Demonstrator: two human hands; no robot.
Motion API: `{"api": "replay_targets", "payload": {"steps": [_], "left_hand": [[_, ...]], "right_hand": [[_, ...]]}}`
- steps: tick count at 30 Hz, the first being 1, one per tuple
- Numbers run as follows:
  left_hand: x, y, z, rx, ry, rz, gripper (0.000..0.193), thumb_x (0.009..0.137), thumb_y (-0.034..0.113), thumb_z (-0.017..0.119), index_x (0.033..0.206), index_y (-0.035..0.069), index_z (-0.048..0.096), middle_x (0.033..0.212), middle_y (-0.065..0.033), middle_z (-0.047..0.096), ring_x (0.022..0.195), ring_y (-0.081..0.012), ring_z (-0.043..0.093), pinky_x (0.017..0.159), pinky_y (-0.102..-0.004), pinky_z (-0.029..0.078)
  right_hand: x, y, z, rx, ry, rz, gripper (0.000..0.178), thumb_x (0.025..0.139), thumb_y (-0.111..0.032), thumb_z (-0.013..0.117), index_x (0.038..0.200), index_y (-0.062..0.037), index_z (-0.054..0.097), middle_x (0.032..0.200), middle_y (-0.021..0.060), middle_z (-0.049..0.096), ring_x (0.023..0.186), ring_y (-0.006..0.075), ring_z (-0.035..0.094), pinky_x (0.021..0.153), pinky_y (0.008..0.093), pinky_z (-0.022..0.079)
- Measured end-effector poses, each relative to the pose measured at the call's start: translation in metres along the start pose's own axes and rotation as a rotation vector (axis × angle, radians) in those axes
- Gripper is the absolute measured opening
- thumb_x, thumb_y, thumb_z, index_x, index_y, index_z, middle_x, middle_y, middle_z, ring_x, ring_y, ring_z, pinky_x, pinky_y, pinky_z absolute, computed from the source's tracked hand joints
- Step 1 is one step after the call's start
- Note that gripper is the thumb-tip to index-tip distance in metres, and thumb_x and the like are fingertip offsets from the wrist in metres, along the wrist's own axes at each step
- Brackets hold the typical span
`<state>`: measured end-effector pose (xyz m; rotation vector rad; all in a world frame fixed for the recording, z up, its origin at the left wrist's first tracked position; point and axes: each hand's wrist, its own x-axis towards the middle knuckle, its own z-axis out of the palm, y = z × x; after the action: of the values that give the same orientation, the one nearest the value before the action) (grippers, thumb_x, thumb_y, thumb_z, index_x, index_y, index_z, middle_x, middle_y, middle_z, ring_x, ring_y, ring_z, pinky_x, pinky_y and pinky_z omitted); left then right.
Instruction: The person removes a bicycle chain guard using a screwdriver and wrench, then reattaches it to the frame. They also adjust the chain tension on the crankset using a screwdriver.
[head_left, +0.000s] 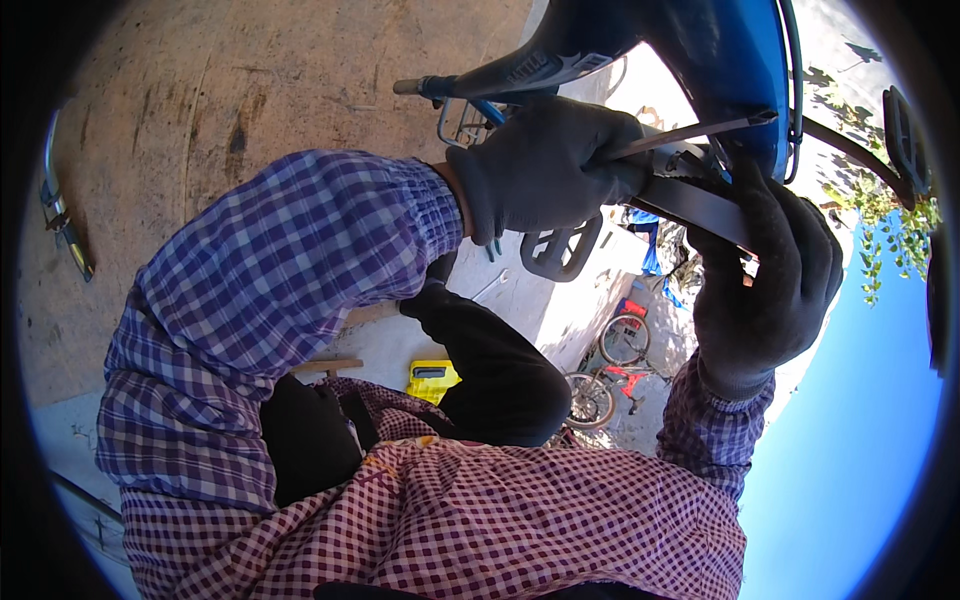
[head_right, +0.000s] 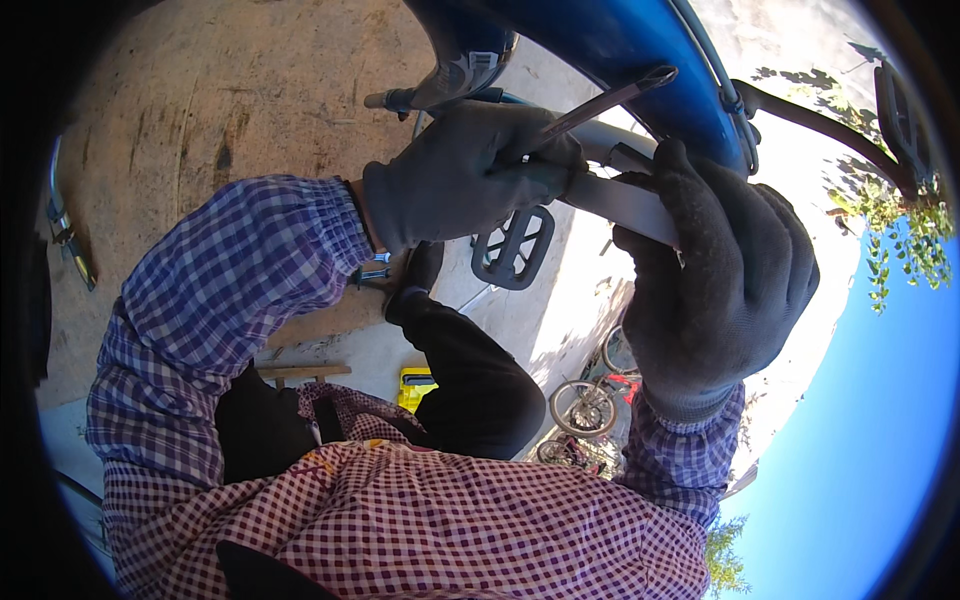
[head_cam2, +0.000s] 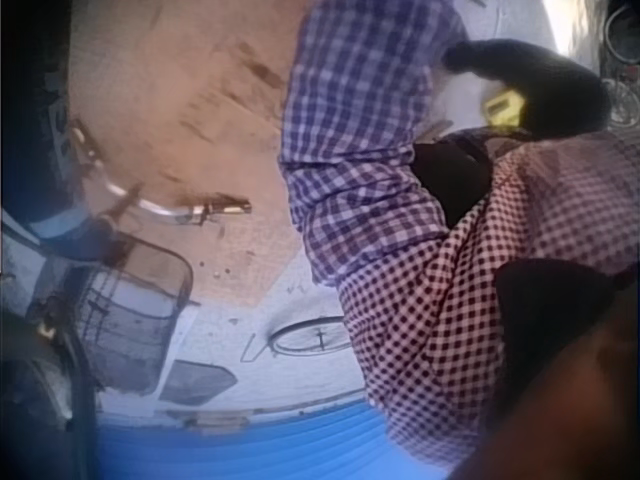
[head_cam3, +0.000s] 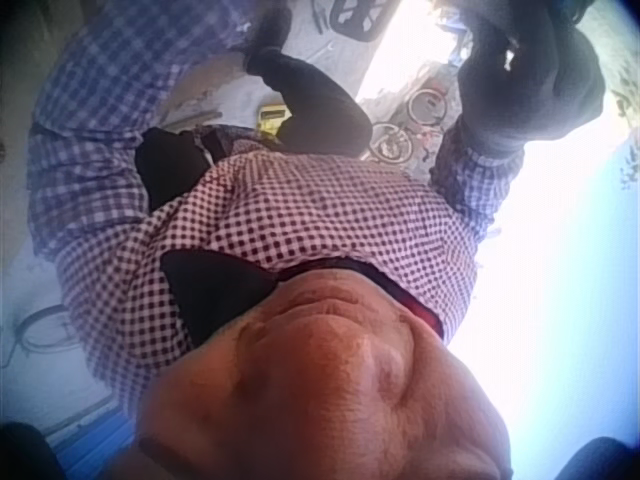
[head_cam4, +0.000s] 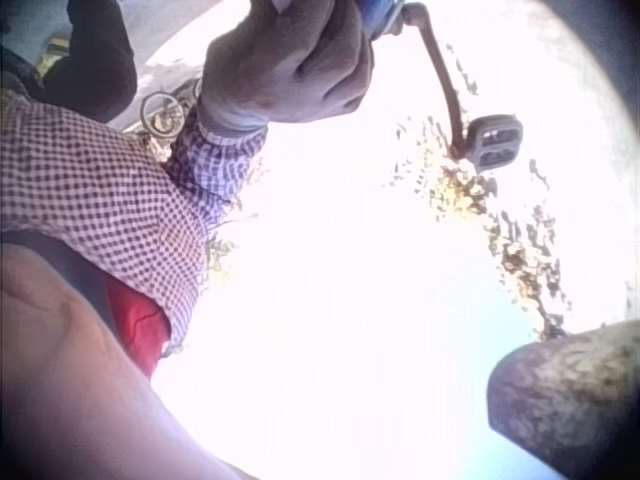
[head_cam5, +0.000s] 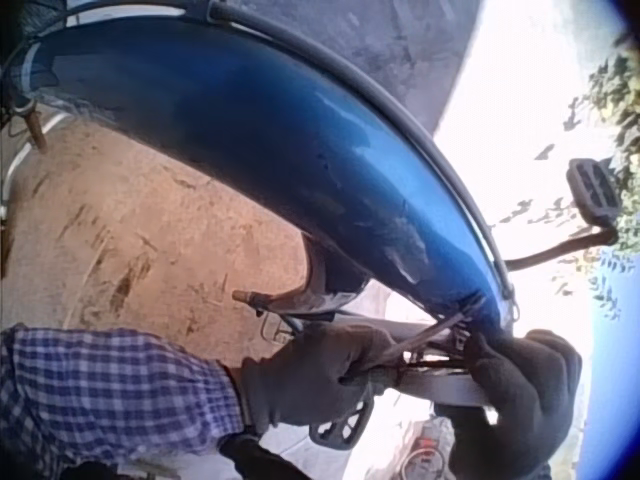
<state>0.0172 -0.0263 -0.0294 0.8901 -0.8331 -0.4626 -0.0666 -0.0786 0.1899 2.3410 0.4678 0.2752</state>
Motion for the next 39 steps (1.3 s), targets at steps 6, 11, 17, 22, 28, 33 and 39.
{"api": "replay_targets", "payload": {"steps": [6, 11, 17, 22, 28, 33, 39], "left_hand": [[0.004, 0.007, 0.0, -0.041, -0.015, -0.098, 0.017, 0.093, 0.012, 0.072, 0.107, 0.003, 0.073, 0.092, -0.0136, 0.075, 0.085, -0.0239, 0.073, 0.081, -0.0369, 0.058], [0.007, 0.012, -0.001, -0.056, -0.02, -0.162, 0.017, 0.091, 0.016, 0.072, 0.103, 0.004, 0.073, 0.081, -0.0124, 0.072, 0.072, -0.0207, 0.069, 0.069, -0.035, 0.056], [0.013, 0.013, 0.004, -0.041, 0.018, -0.193, 0.016, 0.089, 0.019, 0.072, 0.093, 0.003, 0.072, 0.076, -0.0123, 0.07, 0.069, -0.0208, 0.068, 0.064, -0.0355, 0.055], [0.017, 0.016, 0.0, -0.01, -0.02, -0.225, 0.016, 0.089, 0.02, 0.071, 0.095, 0.004, 0.072, 0.077, -0.012, 0.07, 0.068, -0.0216, 0.068, 0.066, -0.0356, 0.057], [0.014, 0.018, -0.01, 0.026, -0.045, -0.265, 0.02, 0.094, 0.023, 0.071, 0.105, 0.006, 0.074, 0.083, -0.0122, 0.073, 0.077, -0.0215, 0.071, 0.071, -0.0347, 0.058], [-0.028, -0.009, -0.044, 0.154, -0.051, -0.193, 0.025, 0.097, 0.028, 0.074, 0.112, 0.008, 0.075, 0.092, -0.012, 0.076, 0.085, -0.0216, 0.073, 0.075, -0.0331, 0.059], [-0.147, -0.065, -0.124, 0.507, 0.055, -0.792, 0.049, 0.092, 0.025, 0.078, 0.135, 0.005, 0.065, 0.098, -0.0082, 0.073, 0.084, -0.0165, 0.068, 0.079, -0.0326, 0.056]], "right_hand": [[0.0, -0.003, -0.002, 0.012, 0.002, 0.016, 0.048, 0.075, -0.028, 0.087, 0.119, -0.0123, 0.076, 0.11, 0.0061, 0.077, 0.102, 0.0228, 0.071, 0.093, 0.0417, 0.052], [-0.001, -0.002, 0.0, 0.017, -0.003, 0.012, 0.047, 0.075, -0.028, 0.088, 0.117, -0.0116, 0.075, 0.11, 0.006, 0.077, 0.102, 0.0226, 0.07, 0.093, 0.0418, 0.051], [-0.003, -0.001, 0.003, 0.032, 0.011, 0.022, 0.048, 0.075, -0.028, 0.088, 0.119, -0.0124, 0.074, 0.112, 0.0052, 0.077, 0.104, 0.0228, 0.069, 0.094, 0.0416, 0.051], [-0.004, 0.001, 0.007, 0.037, 0.029, 0.024, 0.049, 0.074, -0.03, 0.088, 0.118, -0.014, 0.074, 0.112, 0.004, 0.076, 0.104, 0.023, 0.069, 0.094, 0.0412, 0.051], [-0.004, 0.006, 0.015, 0.011, 0.064, 0.002, 0.05, 0.075, -0.032, 0.089, 0.12, -0.0157, 0.075, 0.111, 0.0029, 0.075, 0.102, 0.0229, 0.068, 0.093, 0.04, 0.05], [-0.004, 0.011, 0.02, 0.022, 0.048, 0.004, 0.053, 0.074, -0.032, 0.089, 0.123, -0.0194, 0.075, 0.111, 0.0023, 0.074, 0.103, 0.0228, 0.069, 0.088, 0.0393, 0.051], [-0.005, 0.026, 0.022, 0.044, -0.028, -0.024, 0.052, 0.073, -0.017, 0.093, 0.123, -0.0157, 0.077, 0.115, 0.0103, 0.078, 0.105, 0.0269, 0.075, 0.086, 0.0382, 0.061]]}}
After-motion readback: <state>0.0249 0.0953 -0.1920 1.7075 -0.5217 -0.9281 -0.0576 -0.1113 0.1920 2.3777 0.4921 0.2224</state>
